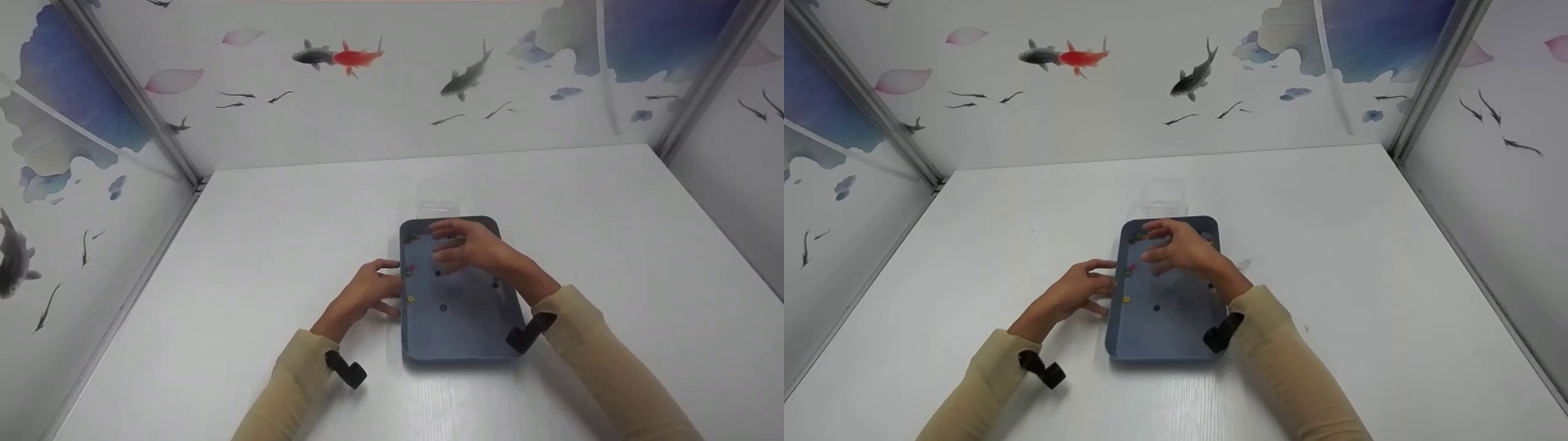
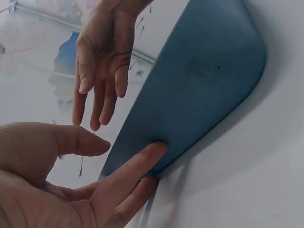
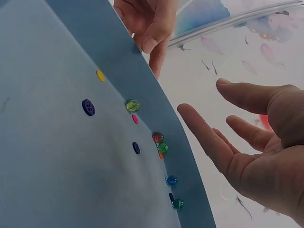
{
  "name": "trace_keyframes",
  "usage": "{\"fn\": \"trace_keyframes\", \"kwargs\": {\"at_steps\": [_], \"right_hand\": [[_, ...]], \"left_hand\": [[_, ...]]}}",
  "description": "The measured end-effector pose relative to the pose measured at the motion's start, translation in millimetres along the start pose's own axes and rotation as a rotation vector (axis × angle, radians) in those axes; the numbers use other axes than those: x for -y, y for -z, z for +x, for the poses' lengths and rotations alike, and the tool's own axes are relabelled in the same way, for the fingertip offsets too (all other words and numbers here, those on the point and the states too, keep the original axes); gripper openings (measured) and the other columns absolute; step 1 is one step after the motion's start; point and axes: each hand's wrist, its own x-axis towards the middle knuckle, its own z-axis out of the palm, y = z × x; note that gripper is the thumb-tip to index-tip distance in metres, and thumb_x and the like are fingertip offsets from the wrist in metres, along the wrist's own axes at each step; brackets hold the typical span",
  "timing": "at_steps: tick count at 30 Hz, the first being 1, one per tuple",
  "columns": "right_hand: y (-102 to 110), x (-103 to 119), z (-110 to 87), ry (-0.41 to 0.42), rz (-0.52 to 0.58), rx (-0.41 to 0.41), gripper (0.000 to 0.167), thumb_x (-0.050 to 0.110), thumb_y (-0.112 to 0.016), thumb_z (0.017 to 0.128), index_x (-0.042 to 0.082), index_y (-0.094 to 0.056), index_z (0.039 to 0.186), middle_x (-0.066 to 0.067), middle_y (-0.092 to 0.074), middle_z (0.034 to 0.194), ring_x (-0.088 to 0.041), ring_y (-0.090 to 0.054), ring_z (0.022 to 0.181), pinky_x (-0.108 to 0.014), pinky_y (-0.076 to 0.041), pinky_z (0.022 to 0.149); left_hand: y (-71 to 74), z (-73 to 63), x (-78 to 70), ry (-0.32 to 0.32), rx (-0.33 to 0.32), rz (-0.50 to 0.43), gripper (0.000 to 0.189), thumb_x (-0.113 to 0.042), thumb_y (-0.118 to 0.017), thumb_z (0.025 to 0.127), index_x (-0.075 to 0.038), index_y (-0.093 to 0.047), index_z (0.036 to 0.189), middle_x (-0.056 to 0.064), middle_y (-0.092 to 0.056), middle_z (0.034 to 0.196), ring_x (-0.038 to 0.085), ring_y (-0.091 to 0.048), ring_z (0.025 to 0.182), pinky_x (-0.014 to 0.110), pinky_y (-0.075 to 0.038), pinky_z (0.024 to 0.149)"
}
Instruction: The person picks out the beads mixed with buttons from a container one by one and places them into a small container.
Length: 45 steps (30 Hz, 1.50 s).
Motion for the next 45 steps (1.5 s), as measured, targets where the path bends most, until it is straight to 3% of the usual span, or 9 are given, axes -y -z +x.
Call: {"fn": "trace_keyframes", "kwargs": {"at_steps": [12,23,35,45], "right_hand": [[-8,2,10.9,-0.133,-0.023,-0.017,0.057,0.021,-0.074,0.091,0.01,-0.053,0.143,-0.016,-0.051,0.147,-0.032,-0.062,0.125,-0.043,-0.065,0.083],[-16,5,21.7,-0.195,-0.012,0.0,0.059,0.021,-0.076,0.089,0.009,-0.055,0.142,-0.015,-0.056,0.142,-0.033,-0.063,0.122,-0.039,-0.066,0.077],[-22,-2,34.0,-0.267,0.027,-0.007,0.05,0.02,-0.075,0.091,0.011,-0.06,0.137,-0.013,-0.062,0.138,-0.029,-0.067,0.119,-0.035,-0.066,0.074],[-32,-3,37.2,-0.299,-0.003,-0.027,0.048,0.022,-0.074,0.091,0.008,-0.061,0.135,-0.017,-0.071,0.123,-0.029,-0.071,0.11,-0.03,-0.064,0.066]], "left_hand": [[1.2,-1.5,0.9,-0.034,0.017,0.04,0.063,-0.013,-0.063,0.096,-0.01,-0.037,0.154,0.022,-0.063,0.133,0.032,-0.071,0.11,0.034,-0.066,0.067],[5.5,-0.8,2.3,-0.03,0.046,0.03,0.065,-0.01,-0.063,0.096,-0.011,-0.035,0.155,0.021,-0.064,0.132,0.032,-0.07,0.113,0.035,-0.066,0.069],[6.5,0.2,0.1,-0.027,0.058,0.02,0.064,-0.01,-0.061,0.096,-0.012,-0.036,0.155,0.021,-0.067,0.127,0.032,-0.069,0.114,0.035,-0.066,0.069],[5.7,-0.5,1.7,-0.023,0.055,-0.004,0.066,-0.01,-0.061,0.094,-0.011,-0.035,0.155,0.022,-0.065,0.129,0.032,-0.07,0.112,0.033,-0.065,0.066]]}}
